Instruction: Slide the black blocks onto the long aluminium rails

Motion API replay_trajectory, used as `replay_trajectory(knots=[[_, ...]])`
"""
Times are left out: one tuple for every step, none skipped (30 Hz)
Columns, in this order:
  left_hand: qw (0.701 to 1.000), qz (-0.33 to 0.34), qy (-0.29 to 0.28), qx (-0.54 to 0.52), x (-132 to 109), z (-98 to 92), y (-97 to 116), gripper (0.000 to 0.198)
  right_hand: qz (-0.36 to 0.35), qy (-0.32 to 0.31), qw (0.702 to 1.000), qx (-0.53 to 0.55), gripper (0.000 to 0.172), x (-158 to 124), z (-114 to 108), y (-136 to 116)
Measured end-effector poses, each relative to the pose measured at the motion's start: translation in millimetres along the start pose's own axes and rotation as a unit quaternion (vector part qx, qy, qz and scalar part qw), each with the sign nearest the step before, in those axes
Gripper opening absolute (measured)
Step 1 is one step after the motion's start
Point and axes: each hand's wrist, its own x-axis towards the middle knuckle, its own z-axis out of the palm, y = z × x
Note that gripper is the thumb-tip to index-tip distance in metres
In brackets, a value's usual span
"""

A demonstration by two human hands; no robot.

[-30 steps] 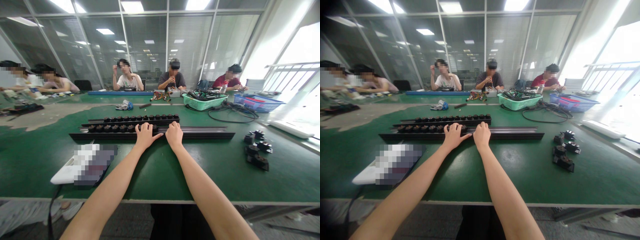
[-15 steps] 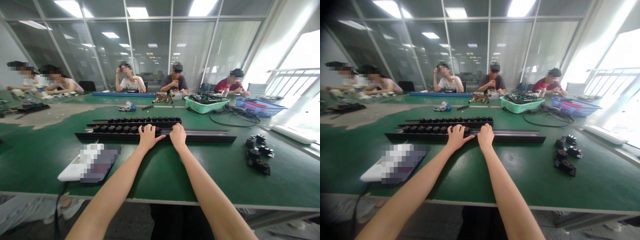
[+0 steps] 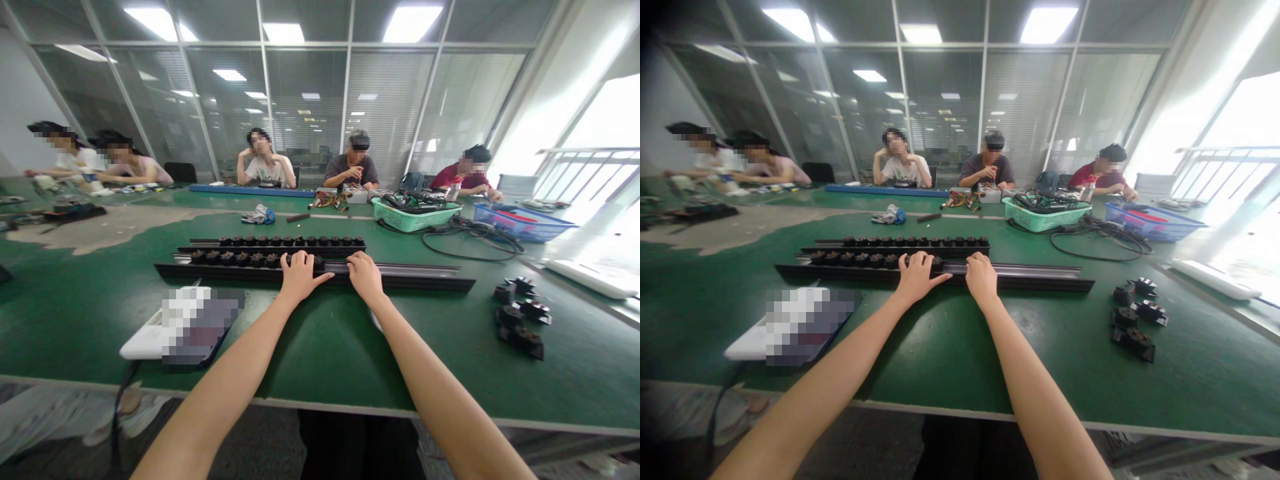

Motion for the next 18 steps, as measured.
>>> replay_trajectory(knots=[[1.000,0.000,0.002,0.000,0.1,0.4,-0.2,0.071,0.003,0.002,1.000,-0.001,0.032,-1.4,0.6,-1.2],[1.000,0.000,0.004,-0.002,0.3,1.0,-0.4,0.071,0.006,0.002,1.000,-0.003,0.033,-2.2,0.9,-2.4],[1.000,0.001,0.006,-0.005,0.5,1.7,-0.8,0.072,0.009,0.003,1.000,-0.005,0.034,-2.6,1.0,-3.4],[1.000,0.001,0.007,-0.009,0.7,2.6,-1.1,0.072,0.011,0.003,1.000,-0.006,0.034,-2.6,0.9,-4.3],[1.000,0.002,0.007,-0.011,0.8,3.4,-1.5,0.073,0.012,0.003,1.000,-0.008,0.035,-2.5,0.9,-4.9],[1.000,0.003,0.007,-0.012,0.9,4.0,-1.8,0.073,0.011,0.003,1.000,-0.010,0.035,-2.3,0.9,-5.3],[1.000,0.002,0.007,-0.011,1.0,4.5,-2.1,0.073,0.011,0.003,1.000,-0.013,0.035,-2.0,1.0,-5.5],[1.000,0.002,0.006,-0.010,1.0,4.7,-2.3,0.073,0.011,0.004,1.000,-0.017,0.036,-1.8,1.2,-5.6],[1.000,0.002,0.006,-0.009,1.0,4.8,-2.4,0.073,0.010,0.004,1.000,-0.021,0.036,-1.6,1.5,-5.5],[1.000,0.001,0.005,-0.008,1.1,4.6,-2.4,0.073,0.008,0.003,1.000,-0.025,0.037,-1.5,1.8,-5.3],[1.000,0.001,0.004,-0.006,1.1,4.3,-2.4,0.073,0.005,0.002,1.000,-0.029,0.037,-1.4,2.1,-5.0],[1.000,0.000,0.003,-0.005,1.1,4.0,-2.4,0.072,0.001,0.001,0.999,-0.033,0.037,-1.4,2.5,-4.6],[1.000,0.000,0.001,-0.004,1.2,3.7,-2.4,0.072,-0.003,0.001,0.999,-0.035,0.037,-1.5,2.8,-4.1],[1.000,-0.001,-0.001,-0.003,1.3,3.5,-2.3,0.072,-0.006,0.002,0.999,-0.037,0.037,-1.6,3.0,-3.6],[1.000,-0.003,-0.002,-0.003,1.4,3.4,-2.3,0.071,-0.009,0.002,0.999,-0.039,0.037,-1.7,3.2,-3.1],[1.000,-0.004,-0.003,-0.004,1.5,3.4,-2.3,0.071,-0.011,0.002,0.999,-0.040,0.037,-1.9,3.3,-2.4],[1.000,-0.003,-0.003,-0.005,1.6,3.5,-2.3,0.072,-0.013,0.002,0.999,-0.041,0.037,-2.1,3.4,-1.7],[1.000,-0.003,-0.002,-0.007,1.7,3.7,-2.3,0.072,-0.016,0.002,0.999,-0.041,0.036,-2.3,3.3,-0.8]])
